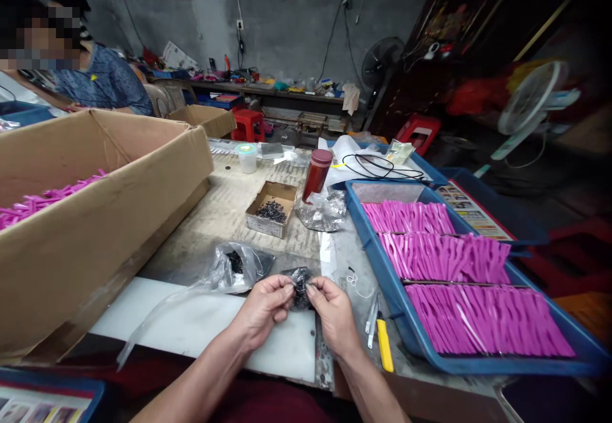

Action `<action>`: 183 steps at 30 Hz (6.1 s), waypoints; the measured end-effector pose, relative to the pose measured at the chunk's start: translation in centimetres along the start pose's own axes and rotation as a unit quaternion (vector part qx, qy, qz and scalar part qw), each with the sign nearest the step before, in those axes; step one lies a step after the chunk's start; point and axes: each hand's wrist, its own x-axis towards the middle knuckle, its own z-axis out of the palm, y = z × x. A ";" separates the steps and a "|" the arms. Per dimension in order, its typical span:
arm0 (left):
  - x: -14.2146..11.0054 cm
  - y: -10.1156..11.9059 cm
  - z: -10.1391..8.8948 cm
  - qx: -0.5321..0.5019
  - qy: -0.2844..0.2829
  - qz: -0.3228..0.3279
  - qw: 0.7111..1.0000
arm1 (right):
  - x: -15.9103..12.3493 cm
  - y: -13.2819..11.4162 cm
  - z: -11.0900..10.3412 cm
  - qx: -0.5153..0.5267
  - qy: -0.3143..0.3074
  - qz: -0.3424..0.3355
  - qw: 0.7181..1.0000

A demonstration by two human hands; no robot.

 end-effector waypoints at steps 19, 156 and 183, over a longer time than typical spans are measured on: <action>-0.1 -0.8 0.0 0.320 0.068 0.213 0.921 | -1.1 0.1 1.2 0.081 0.036 0.007 0.996; 0.3 6.7 -7.9 0.798 0.122 0.201 0.556 | 1.4 1.5 -0.4 -0.592 -0.064 -0.193 0.780; 0.6 1.4 -0.5 0.419 0.040 0.183 0.888 | 0.1 0.1 -0.6 -0.062 0.018 -0.037 0.997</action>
